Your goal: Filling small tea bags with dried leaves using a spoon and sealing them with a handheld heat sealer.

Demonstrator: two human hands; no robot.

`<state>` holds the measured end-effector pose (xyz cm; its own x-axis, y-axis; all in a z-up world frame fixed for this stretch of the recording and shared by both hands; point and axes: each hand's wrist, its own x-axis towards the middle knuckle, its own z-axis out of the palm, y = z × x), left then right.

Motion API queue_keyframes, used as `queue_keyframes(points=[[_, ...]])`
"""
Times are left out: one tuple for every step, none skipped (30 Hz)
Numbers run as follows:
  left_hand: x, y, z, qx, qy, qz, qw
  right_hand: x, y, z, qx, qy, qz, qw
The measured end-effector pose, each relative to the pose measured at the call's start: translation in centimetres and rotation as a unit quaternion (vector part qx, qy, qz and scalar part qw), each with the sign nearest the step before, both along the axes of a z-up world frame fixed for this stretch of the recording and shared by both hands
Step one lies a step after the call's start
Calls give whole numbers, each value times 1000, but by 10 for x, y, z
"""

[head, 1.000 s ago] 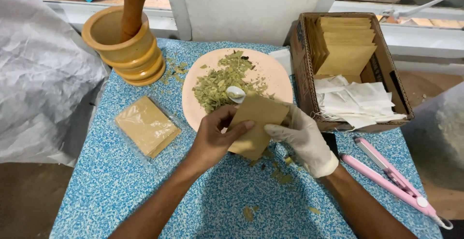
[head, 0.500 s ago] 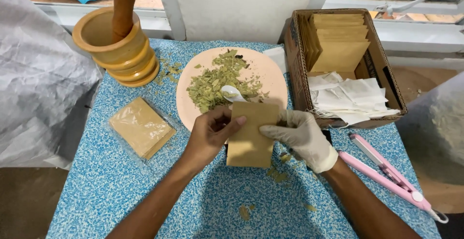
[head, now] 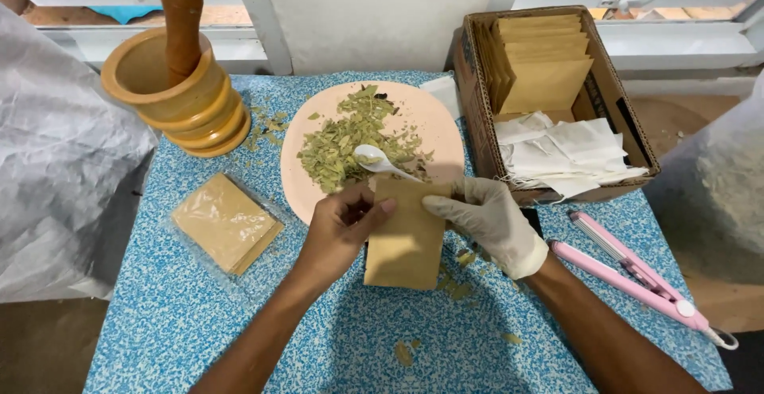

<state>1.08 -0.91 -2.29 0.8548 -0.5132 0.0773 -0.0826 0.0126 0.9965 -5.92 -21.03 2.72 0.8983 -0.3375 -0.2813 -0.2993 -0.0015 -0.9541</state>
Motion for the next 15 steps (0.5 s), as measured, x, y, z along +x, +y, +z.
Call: queue_keyframes(points=[[1,-1,-2,-5,11,1,1000,0,-2,-6,9,-12,-9,1000],[2,-1,-4,-10,22,2,1000,1,-4,-13,19,-24,-18,999],[2,-2,-1,-11,21,1,1000,1,-5,-13,18,-25,-19,999],[2,-2,1,-15,23,9,1000,1,-5,-13,19,-32,-17,999],[2,-2,3,-19,25,19,999,1,-5,-13,20,-38,-12,999],[4,-2,0,-20,25,21,999,1,-6,-15,19,-39,-11,999],[5,-1,-3,-16,19,18,1000,0,-7,-17,26,-36,-16,999],[6,-1,-5,-12,13,15,1000,-1,-8,-19,33,-33,-22,999],[5,0,-1,-13,11,15,1000,-1,-7,-18,32,-35,-22,999],[3,1,4,-20,20,21,999,-1,-7,-17,31,-25,-18,999],[1,3,8,-27,30,28,999,-2,-7,-16,30,-15,-14,999],[1,1,13,-27,28,27,999,-1,-6,-13,29,-17,-14,999],[0,1,17,-30,32,28,999,-2,-5,-11,31,-26,-5,999],[-1,1,21,-34,36,30,998,-2,-3,-9,33,-34,4,999],[-2,0,23,-33,36,30,998,-3,-3,-5,33,-33,4,999]])
